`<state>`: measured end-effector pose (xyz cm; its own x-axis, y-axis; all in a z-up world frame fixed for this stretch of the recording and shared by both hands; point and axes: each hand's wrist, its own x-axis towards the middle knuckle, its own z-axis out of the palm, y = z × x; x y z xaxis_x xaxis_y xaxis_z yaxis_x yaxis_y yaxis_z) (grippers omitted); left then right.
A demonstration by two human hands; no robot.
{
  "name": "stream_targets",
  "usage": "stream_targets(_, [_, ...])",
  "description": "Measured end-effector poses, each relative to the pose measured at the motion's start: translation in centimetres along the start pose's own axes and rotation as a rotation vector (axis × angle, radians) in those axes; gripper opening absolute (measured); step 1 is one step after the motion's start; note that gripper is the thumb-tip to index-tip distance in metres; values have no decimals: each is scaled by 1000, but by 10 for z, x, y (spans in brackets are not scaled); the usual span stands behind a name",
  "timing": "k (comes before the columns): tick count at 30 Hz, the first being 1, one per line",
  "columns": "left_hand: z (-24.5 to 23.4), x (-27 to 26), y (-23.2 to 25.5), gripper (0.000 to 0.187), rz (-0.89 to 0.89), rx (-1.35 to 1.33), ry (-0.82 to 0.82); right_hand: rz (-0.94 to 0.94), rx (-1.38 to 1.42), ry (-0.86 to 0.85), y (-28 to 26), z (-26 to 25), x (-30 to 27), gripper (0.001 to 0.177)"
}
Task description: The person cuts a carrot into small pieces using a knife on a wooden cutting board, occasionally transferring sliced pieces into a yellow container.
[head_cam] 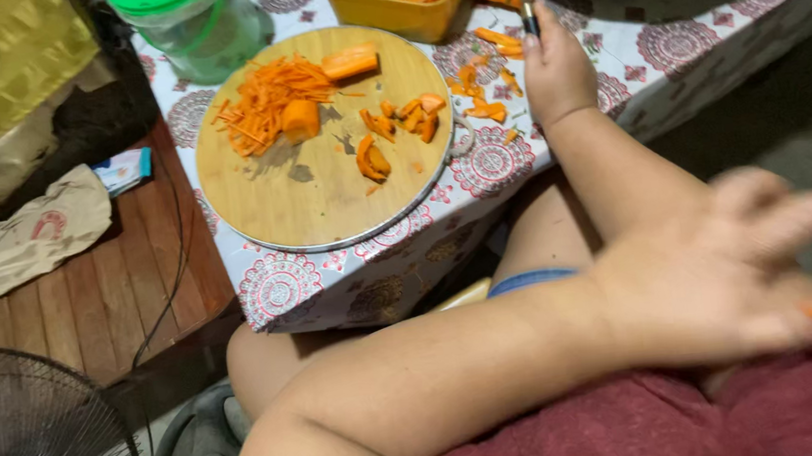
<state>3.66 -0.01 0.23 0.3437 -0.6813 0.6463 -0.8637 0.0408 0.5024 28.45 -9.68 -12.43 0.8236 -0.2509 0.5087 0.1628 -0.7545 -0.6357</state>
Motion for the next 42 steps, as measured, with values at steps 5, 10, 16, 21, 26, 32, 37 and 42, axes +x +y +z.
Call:
stream_targets(5, [-84, -33, -69, 52, -181, 503, -178, 37, 98, 12, 3, -2, -2, 47])
stream_targets(10, [-164, -113, -125, 39, -792, 764, 528, 6, 207, 5, 5, -7, -6, 46])
stream_targets(16, [-157, -137, -146, 44, -923, 796, 499, 142, 415, -98, -46, -30, -35, 55])
stream_targets(21, [-147, -132, -153, 46, -1034, 718, 504, -107, 512, -407, -85, -49, -101, 56])
stream_targets(26, [-143, -141, -158, 25, -961, 722, 561, 100, 631, -732, -113, -63, -141, 57])
stream_targets(32, [-141, -148, -157, 23, -872, 723, 581, -105, 526, -705, -126, -67, -149, 53])
stream_targets(37, [-138, -148, -160, 19, -881, 744, 599, -153, 328, -716, -129, -68, -150, 54])
stream_targets(42, [-137, -150, -162, 17, -859, 741, 619, -183, 273, -730, -131, -71, -151, 53])
